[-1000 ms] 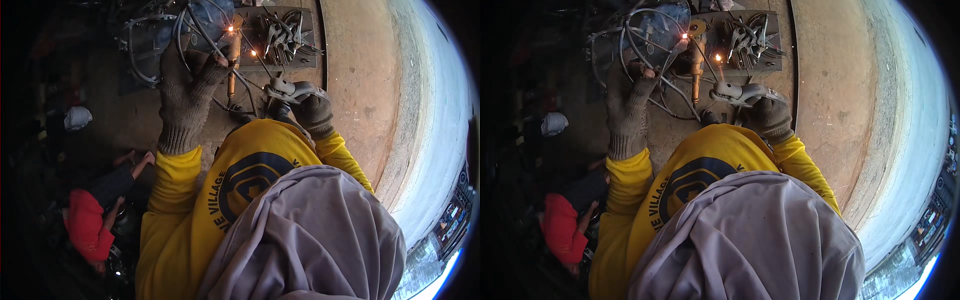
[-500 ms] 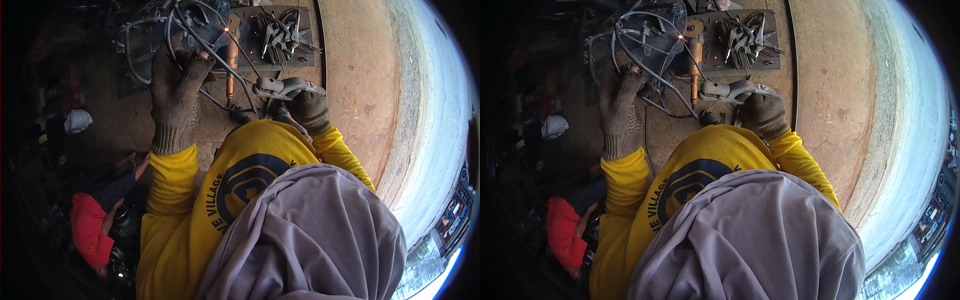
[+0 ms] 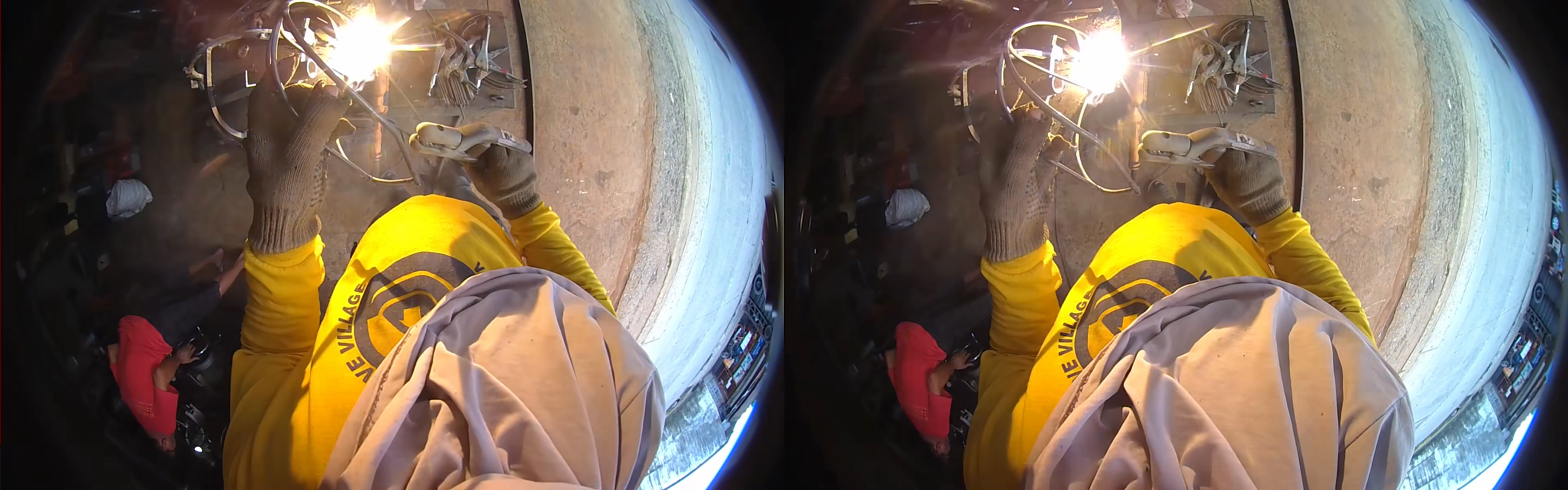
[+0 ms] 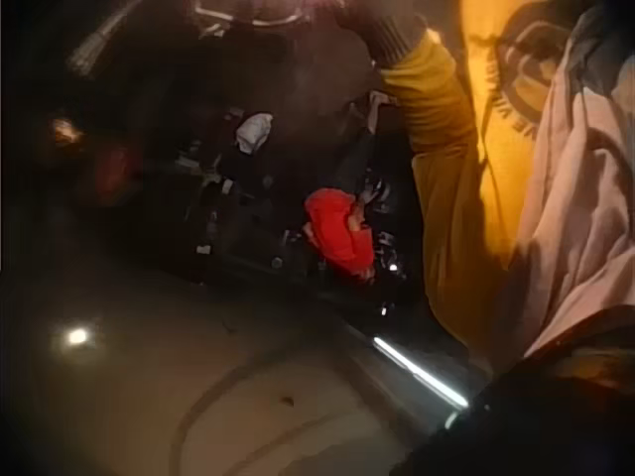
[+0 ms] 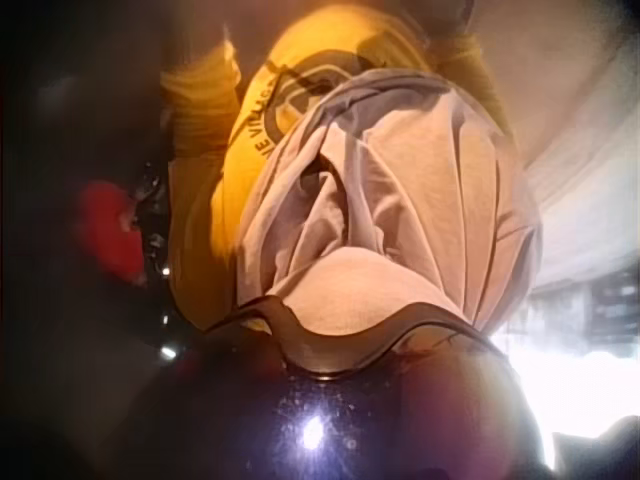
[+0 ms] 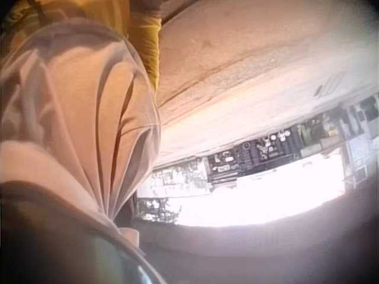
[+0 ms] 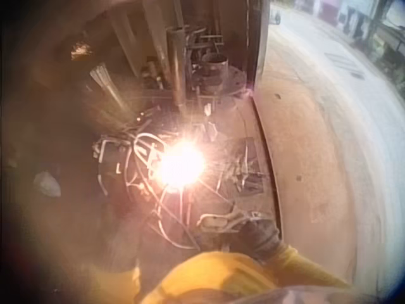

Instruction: The person welds metal rods onto a circular frame. They use a welding electrode holder to join the pieces and tap the structure with a hammer.

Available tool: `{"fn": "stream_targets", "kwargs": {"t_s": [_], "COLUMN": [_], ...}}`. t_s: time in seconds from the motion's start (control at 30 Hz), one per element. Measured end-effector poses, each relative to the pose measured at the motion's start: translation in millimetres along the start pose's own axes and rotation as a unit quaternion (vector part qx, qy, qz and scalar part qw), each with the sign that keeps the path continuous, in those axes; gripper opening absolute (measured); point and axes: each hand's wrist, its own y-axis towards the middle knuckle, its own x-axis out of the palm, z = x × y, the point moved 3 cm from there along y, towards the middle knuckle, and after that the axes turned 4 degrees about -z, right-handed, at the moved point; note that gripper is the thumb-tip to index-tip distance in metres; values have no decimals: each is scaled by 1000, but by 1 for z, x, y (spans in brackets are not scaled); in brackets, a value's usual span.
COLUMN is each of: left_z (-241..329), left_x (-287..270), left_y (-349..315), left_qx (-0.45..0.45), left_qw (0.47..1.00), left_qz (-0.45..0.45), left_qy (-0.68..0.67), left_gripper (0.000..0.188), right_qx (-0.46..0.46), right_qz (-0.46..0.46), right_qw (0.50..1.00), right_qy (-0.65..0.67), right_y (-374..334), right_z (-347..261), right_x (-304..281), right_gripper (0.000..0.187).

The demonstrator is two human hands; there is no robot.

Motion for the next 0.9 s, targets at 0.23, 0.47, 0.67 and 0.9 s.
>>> {"fn": "stream_targets", "kwargs": {"t_s": [0.23, 0.47, 0.67, 0.9], "left_z": [5, -3, 14, 17], "left_x": [-1, -16, 1, -12], "left_y": [4, 3, 10, 7], "left_qx": [-10, 33, 77, 33], "left_qw": [1000, 995, 904, 998], "left_qz": [-13, -44, 16, 23], "left_qy": [-19, 84, 419, 40], "left_gripper": [51, 39, 48, 51], "right_qx": [43, 42, -29, 57], "right_qz": [-31, -24, 41, 21], "right_qw": [998, 999, 999, 994], "right_qy": [21, 12, 13, 94], "right_y": [-2, 6, 11, 0], "right_z": [8, -1, -16, -1], "right_x": [6, -1, -18, -7], "right_gripper": [25, 26, 28, 26]}}
